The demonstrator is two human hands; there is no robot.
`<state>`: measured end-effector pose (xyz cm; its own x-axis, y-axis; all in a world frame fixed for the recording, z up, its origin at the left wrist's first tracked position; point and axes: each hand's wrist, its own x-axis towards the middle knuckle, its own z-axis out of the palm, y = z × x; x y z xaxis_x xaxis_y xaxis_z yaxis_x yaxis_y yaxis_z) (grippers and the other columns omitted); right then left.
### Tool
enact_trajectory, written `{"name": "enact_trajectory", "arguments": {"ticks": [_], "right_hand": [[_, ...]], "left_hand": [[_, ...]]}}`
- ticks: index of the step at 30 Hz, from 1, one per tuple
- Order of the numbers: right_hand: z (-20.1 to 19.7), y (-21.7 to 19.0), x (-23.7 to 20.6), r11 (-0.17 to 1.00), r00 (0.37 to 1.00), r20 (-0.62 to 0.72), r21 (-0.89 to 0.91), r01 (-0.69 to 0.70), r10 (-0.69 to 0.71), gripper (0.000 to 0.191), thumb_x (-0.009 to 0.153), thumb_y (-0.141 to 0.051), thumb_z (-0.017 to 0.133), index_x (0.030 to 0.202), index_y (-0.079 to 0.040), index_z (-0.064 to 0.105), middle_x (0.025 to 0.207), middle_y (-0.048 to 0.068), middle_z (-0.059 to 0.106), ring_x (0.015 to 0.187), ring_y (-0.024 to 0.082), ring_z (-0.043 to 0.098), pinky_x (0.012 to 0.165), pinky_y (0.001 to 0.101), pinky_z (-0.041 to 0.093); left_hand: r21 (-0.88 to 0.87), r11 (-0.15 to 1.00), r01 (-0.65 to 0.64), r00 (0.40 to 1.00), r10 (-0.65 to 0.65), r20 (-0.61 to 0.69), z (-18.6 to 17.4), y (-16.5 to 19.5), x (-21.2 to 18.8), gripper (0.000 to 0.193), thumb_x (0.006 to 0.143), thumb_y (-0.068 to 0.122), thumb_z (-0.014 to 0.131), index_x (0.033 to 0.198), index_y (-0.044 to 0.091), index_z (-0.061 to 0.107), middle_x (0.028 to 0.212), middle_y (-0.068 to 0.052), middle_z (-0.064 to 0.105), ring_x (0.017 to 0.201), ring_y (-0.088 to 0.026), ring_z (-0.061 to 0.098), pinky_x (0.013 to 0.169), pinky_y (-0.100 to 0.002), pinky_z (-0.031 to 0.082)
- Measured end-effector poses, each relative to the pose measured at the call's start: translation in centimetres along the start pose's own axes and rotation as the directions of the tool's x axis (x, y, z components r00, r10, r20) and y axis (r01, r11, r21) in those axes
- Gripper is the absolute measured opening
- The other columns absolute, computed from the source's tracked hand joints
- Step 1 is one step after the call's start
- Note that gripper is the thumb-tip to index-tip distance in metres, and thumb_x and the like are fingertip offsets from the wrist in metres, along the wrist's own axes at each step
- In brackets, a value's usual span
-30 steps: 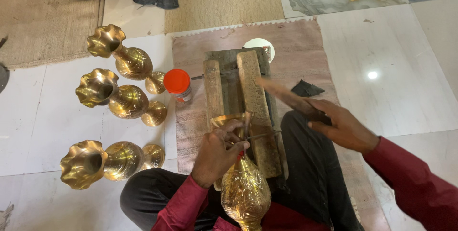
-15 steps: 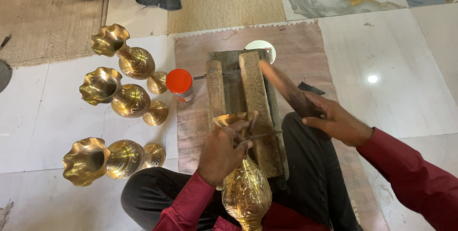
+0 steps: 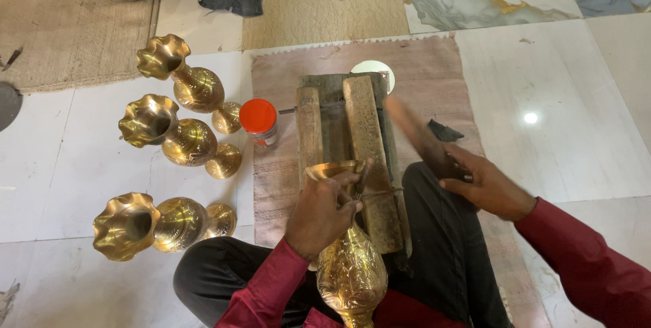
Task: The person sits on the floor with a brass vase clamped between wooden blocks and engraves decorative floral patterns into its surface, holding a chisel against the brass and striking it with a wooden mallet. They reposition the vase and chisel repeatedly to work on different areas of the pattern.
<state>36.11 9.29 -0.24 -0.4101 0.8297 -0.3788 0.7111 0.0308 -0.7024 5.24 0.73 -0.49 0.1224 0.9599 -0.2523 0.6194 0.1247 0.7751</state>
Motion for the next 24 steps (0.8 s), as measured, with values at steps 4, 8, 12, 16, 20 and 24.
{"name": "enact_trajectory", "arguments": {"ticks": [4,8,12,16,20,24], "right_hand": [[0.0,0.2,-0.2,0.996,0.999,-0.027,-0.088,0.022,-0.025,0.078,0.085,-0.01,0.066,0.158,-0.028,0.043,0.144,0.006,0.059,0.126,0.025,0.063,0.106,0.0438,0.057],[0.1,0.4,-0.1,0.965,0.998,-0.011,0.259,-0.051,0.056,0.075,0.086,-0.009,0.066,0.155,-0.022,0.039,0.146,0.008,0.057,0.134,0.027,0.055,0.107,0.0491,0.05],[0.5,0.7,0.1,0.929,0.985,0.092,0.332,-0.166,0.144,0.072,0.086,-0.009,0.064,0.154,-0.022,0.046,0.139,0.014,0.062,0.125,0.034,0.061,0.103,0.0554,0.056],[0.7,0.7,0.3,0.86,0.997,0.062,0.507,-0.063,0.036,0.078,0.084,-0.005,0.066,0.155,-0.022,0.037,0.149,0.01,0.053,0.137,0.028,0.051,0.112,0.0521,0.045],[0.7,0.2,0.2,0.977,0.994,0.05,0.188,-0.1,0.092,0.078,0.087,-0.014,0.066,0.159,-0.029,0.041,0.146,0.004,0.058,0.13,0.025,0.06,0.107,0.0476,0.053],[0.5,-0.5,0.0,0.977,1.0,-0.008,0.213,0.003,-0.001,0.078,0.087,-0.008,0.066,0.156,-0.028,0.036,0.148,0.007,0.056,0.133,0.026,0.057,0.11,0.0444,0.049]], "left_hand": [[-0.037,0.994,-0.098,0.995,0.097,-0.031,-0.4,-0.2,0.0,0.035,0.087,0.02,0.08,0.119,0.009,0.074,0.089,-0.008,0.08,0.07,-0.018,0.079,0.073,-0.035,0.064],[-0.126,0.986,-0.114,0.993,0.111,-0.025,-0.7,-0.3,0.0,0.047,0.083,0.016,0.079,0.129,0.013,0.068,0.086,-0.01,0.081,0.077,-0.019,0.08,0.076,-0.036,0.063],[-0.092,0.993,-0.081,0.997,0.082,0.014,-1.1,-0.3,0.0,0.048,0.083,0.018,0.08,0.129,0.016,0.067,0.085,-0.008,0.081,0.077,-0.02,0.08,0.078,-0.036,0.061],[-0.124,0.987,-0.105,0.994,0.107,0.012,-1.4,-0.3,0.1,0.048,0.082,0.018,0.08,0.128,0.014,0.068,0.085,-0.008,0.08,0.078,-0.019,0.079,0.077,-0.036,0.062],[-0.096,0.991,-0.095,0.995,0.097,0.02,-1.5,-0.4,0.0,0.049,0.083,0.019,0.08,0.13,0.015,0.066,0.083,-0.008,0.08,0.074,-0.019,0.079,0.076,-0.036,0.062],[-0.135,0.983,-0.126,0.992,0.129,0.016,-1.6,-0.4,0.0,0.049,0.083,0.018,0.079,0.13,0.014,0.067,0.083,-0.007,0.08,0.074,-0.017,0.079,0.075,-0.035,0.062]]}}
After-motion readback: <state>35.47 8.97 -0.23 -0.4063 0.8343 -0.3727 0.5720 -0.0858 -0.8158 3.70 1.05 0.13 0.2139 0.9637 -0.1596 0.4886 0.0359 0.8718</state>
